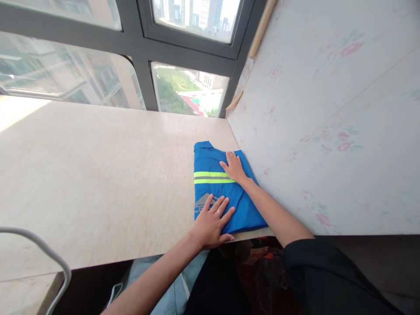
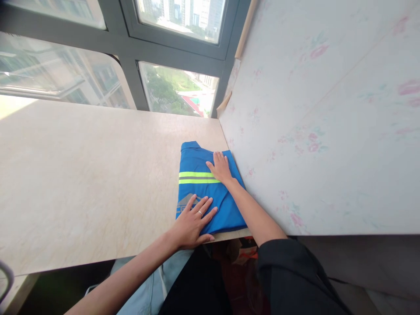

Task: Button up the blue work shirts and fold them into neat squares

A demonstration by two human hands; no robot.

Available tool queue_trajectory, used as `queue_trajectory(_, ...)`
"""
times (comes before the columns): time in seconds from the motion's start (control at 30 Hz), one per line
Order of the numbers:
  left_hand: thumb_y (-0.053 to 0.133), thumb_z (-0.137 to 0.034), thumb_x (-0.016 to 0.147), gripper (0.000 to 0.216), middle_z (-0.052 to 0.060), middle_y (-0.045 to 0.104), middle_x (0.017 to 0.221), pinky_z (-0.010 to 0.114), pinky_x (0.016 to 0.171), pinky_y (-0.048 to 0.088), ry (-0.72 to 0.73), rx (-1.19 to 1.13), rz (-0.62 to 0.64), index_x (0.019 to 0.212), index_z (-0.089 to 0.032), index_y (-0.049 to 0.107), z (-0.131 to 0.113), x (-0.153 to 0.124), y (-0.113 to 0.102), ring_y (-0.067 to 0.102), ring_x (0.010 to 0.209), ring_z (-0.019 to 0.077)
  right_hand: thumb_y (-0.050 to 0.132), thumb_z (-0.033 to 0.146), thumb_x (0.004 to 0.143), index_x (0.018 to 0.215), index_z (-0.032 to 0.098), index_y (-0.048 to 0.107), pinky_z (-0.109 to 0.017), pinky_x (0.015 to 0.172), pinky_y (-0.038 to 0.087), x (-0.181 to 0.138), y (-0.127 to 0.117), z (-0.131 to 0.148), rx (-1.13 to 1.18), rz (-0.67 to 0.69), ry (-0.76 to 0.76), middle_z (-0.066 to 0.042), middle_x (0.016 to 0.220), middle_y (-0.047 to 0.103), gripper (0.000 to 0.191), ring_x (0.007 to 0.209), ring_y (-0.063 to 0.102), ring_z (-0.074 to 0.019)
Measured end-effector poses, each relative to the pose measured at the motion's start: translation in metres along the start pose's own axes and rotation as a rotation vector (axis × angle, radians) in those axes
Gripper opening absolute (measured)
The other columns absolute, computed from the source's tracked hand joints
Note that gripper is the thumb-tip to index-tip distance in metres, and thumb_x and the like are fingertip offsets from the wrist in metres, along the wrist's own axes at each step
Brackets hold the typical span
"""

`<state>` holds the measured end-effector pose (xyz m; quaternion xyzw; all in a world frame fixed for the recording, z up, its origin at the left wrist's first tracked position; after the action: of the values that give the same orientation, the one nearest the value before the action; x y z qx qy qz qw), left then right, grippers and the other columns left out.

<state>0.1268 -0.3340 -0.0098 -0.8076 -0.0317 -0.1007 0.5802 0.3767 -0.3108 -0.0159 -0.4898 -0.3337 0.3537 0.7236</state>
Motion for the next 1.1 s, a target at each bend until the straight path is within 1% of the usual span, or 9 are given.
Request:
queue_trajectory(0.23, 0.035, -0.075, 0.087, 0.082, 0.016, 0.04, 0.153, 0.058, 0.12, 0.005, -0.045, -0.084, -0.038, 0.148, -0.02, 0.041, 0.001, 0.002, -0.003, 0.029, 0.146, 0.0336, 0.031, 0.051, 0.1, 0.158, 0.018, 0.012, -0.049, 0.121, 0.015, -0.086, -0.021, 0.074, 0.045, -0.101, -0.159, -0.011, 0.163, 0.017, 0.069, 0.152, 0.009, -0.0234)
queue_trajectory(0.3, 0.035, -0.071, 0.09, 0.078, 0.014, 0.041, 0.153, 0.055, 0.121, 0.007, -0.066, -0.088, -0.056, 0.148, -0.02, 0.04, 0.002, 0.001, -0.003, 0.028, 0.146, 0.0317, 0.034, 0.049, 0.1, 0.158, 0.019, 0.015, -0.05, 0.121, 0.018, -0.113, -0.019, 0.069, 0.021, -0.077, -0.129, -0.012, 0.162, 0.022, 0.069, 0.151, 0.012, -0.0249)
queue_trajectory(0.4, 0.034, -0.067, 0.093, 0.074, 0.013, 0.039, 0.155, 0.052, 0.122, 0.011, -0.101, -0.071, -0.08, 0.148, -0.019, 0.04, 0.005, -0.002, -0.001, 0.03, 0.146, 0.03, 0.033, 0.045, 0.101, 0.155, 0.012, 0.027, -0.052, 0.119, 0.022, -0.141, -0.013, 0.038, -0.01, -0.044, -0.03, -0.018, 0.156, 0.033, 0.064, 0.149, 0.024, -0.0275)
queue_trajectory(0.5, 0.034, -0.064, 0.094, 0.071, 0.013, 0.039, 0.155, 0.051, 0.122, 0.014, -0.141, -0.045, -0.109, 0.146, -0.017, 0.044, 0.007, -0.004, 0.001, 0.032, 0.145, 0.0298, 0.035, 0.045, 0.1, 0.151, 0.011, 0.035, -0.054, 0.12, 0.021, -0.157, -0.012, 0.012, -0.023, -0.026, -0.019, -0.018, 0.156, 0.034, 0.061, 0.148, 0.026, -0.0282)
queue_trajectory(0.6, 0.037, -0.064, 0.094, 0.071, 0.014, 0.039, 0.154, 0.049, 0.122, 0.018, -0.185, -0.019, -0.152, 0.144, -0.015, 0.047, 0.01, -0.008, 0.001, 0.032, 0.145, 0.0298, 0.04, 0.044, 0.099, 0.149, 0.016, 0.04, -0.054, 0.12, 0.021, -0.164, -0.017, 0.006, 0.031, -0.052, -0.064, -0.014, 0.155, 0.037, 0.057, 0.147, 0.028, -0.0271)
queue_trajectory(0.7, 0.041, -0.064, 0.092, 0.07, 0.013, 0.039, 0.155, 0.048, 0.121, 0.02, -0.215, 0.01, -0.195, 0.144, -0.017, 0.047, 0.014, -0.015, 0.0, 0.033, 0.145, 0.0296, 0.043, 0.039, 0.099, 0.141, 0.02, 0.053, -0.051, 0.119, 0.027, -0.168, -0.023, 0.007, 0.18, -0.174, -0.075, -0.012, 0.147, 0.049, 0.047, 0.141, 0.04, -0.0257)
queue_trajectory(0.87, 0.041, -0.06, 0.094, 0.069, 0.013, 0.036, 0.156, 0.05, 0.121, 0.019, -0.195, 0.044, -0.215, 0.147, -0.016, 0.044, 0.021, -0.027, 0.0, 0.029, 0.146, 0.03, 0.047, 0.037, 0.097, 0.127, 0.022, 0.065, -0.046, 0.109, 0.045, -0.175, -0.031, -0.004, 0.517, -0.388, 0.086, -0.009, 0.137, 0.06, 0.037, 0.128, 0.056, -0.0254)
queue_trajectory(0.97, 0.042, -0.059, 0.095, 0.067, 0.013, 0.034, 0.157, 0.051, 0.121, 0.02, -0.161, 0.026, -0.195, 0.147, -0.017, 0.043, 0.025, -0.032, -0.001, 0.027, 0.147, 0.0298, 0.049, 0.038, 0.096, 0.124, 0.022, 0.067, -0.044, 0.105, 0.049, -0.176, -0.032, -0.009, 0.615, -0.423, 0.162, -0.009, 0.136, 0.061, 0.036, 0.126, 0.057, -0.0256)
queue_trajectory(1.1, 0.042, -0.056, 0.096, 0.064, 0.01, 0.032, 0.158, 0.052, 0.12, 0.022, -0.137, -0.05, -0.151, 0.149, -0.021, 0.039, 0.035, -0.04, -0.006, 0.026, 0.148, 0.0286, 0.049, 0.038, 0.096, 0.117, 0.021, 0.07, -0.046, 0.106, 0.048, -0.173, -0.031, -0.007, 0.56, -0.408, 0.124, -0.01, 0.129, 0.066, 0.034, 0.122, 0.061, -0.0258)
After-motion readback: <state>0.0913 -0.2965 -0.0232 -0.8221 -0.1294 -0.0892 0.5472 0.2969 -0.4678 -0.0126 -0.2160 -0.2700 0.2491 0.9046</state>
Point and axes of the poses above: each hand's wrist, its own x-axis towards the middle knuckle, its own y-axis out of the palm, z = x × y, the point moved 2 cm from there along x, towards the middle knuckle
